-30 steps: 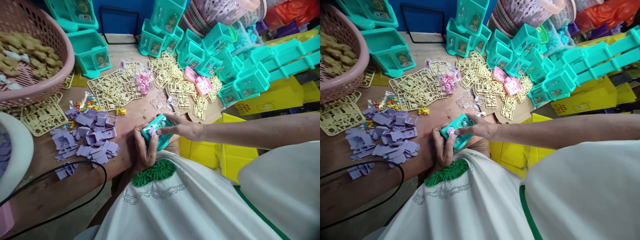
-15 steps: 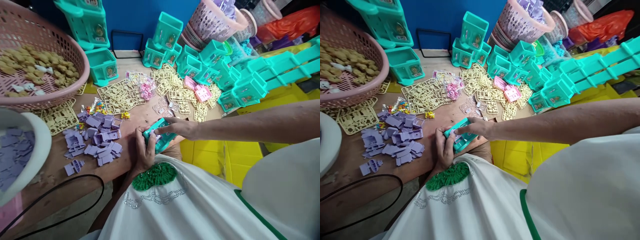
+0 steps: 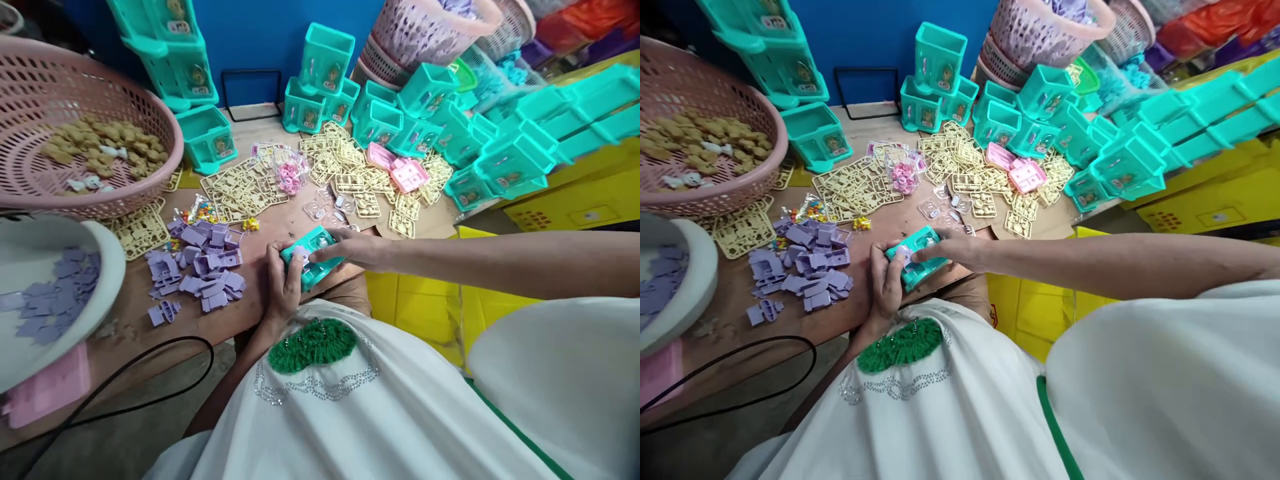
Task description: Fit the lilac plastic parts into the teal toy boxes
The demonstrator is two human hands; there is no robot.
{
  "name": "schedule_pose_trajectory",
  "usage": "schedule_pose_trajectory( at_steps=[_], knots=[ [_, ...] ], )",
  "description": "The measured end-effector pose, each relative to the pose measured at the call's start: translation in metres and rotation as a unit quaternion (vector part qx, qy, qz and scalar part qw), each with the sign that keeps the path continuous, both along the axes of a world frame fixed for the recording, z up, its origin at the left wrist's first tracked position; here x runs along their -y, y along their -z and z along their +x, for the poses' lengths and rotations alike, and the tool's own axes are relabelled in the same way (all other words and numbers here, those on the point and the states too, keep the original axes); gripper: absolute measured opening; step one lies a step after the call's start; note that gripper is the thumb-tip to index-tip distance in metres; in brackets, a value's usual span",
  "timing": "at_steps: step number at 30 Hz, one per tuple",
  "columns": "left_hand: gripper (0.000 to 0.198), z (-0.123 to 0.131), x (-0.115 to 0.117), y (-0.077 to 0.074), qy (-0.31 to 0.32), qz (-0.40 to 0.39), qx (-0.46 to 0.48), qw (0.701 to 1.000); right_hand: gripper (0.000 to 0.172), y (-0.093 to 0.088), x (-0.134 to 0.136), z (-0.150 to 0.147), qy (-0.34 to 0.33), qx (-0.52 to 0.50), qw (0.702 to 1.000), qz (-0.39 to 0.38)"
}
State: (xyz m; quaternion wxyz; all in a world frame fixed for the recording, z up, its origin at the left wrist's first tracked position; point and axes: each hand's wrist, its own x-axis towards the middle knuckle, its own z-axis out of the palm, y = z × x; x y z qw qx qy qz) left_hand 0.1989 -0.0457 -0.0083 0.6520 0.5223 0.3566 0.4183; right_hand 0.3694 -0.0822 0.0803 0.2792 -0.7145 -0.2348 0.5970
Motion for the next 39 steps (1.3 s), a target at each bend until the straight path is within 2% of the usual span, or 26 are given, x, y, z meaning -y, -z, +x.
schedule_pose_trajectory(
  at_steps=[5, 9, 11, 13, 15, 17, 21, 25, 28, 32, 35, 39],
  knots=[
    [0.033, 0.001, -0.001, 0.001, 0.014, -0.056, 0.014, 0.998, 0.052, 0.001, 0.004, -0.003, -0.024, 0.020, 0.999, 0.027],
    [0.036, 0.000, 0.000, -0.002, -0.002, -0.043, 0.006, 0.999, 0.065, 0.000, 0.011, 0.005, -0.083, 0.094, 0.989, 0.083],
    [0.036, 0.000, 0.003, -0.004, -0.010, -0.046, 0.002, 0.999, 0.073, -0.002, 0.008, 0.014, -0.099, 0.182, 0.965, 0.160],
    [0.036, 0.002, 0.005, -0.005, -0.018, -0.052, 0.000, 0.998, 0.074, -0.007, -0.007, 0.024, -0.105, 0.246, 0.928, 0.259],
    [0.036, 0.006, 0.006, -0.005, -0.032, -0.048, -0.004, 0.998, 0.066, -0.014, -0.033, 0.030, -0.125, 0.262, 0.896, 0.337],
    [0.039, 0.010, 0.005, -0.003, -0.050, -0.039, -0.010, 0.998, 0.054, -0.021, -0.066, 0.033, -0.162, 0.280, 0.870, 0.372],
    [0.042, 0.012, 0.001, -0.001, -0.070, -0.032, -0.014, 0.997, 0.033, -0.033, -0.127, 0.044, -0.215, 0.415, 0.813, 0.346],
    [0.040, 0.003, -0.008, 0.001, -0.089, -0.013, -0.021, 0.996, 0.023, -0.030, -0.158, 0.065, -0.249, 0.499, 0.782, 0.278],
    [0.039, -0.002, -0.015, 0.001, -0.100, 0.001, -0.030, 0.995, 0.013, -0.015, -0.166, 0.071, -0.306, 0.530, 0.757, 0.227],
    [0.034, -0.002, -0.020, 0.003, -0.099, 0.011, -0.021, 0.995, 0.018, 0.010, -0.172, 0.064, -0.350, 0.566, 0.722, 0.188],
    [0.035, -0.001, -0.022, 0.008, -0.101, 0.003, 0.001, 0.995, 0.021, 0.023, -0.173, 0.064, -0.362, 0.580, 0.705, 0.190],
    [0.039, 0.000, -0.023, 0.016, -0.096, 0.020, 0.012, 0.995, 0.022, 0.029, -0.168, 0.073, -0.363, 0.579, 0.696, 0.219]
  ],
)
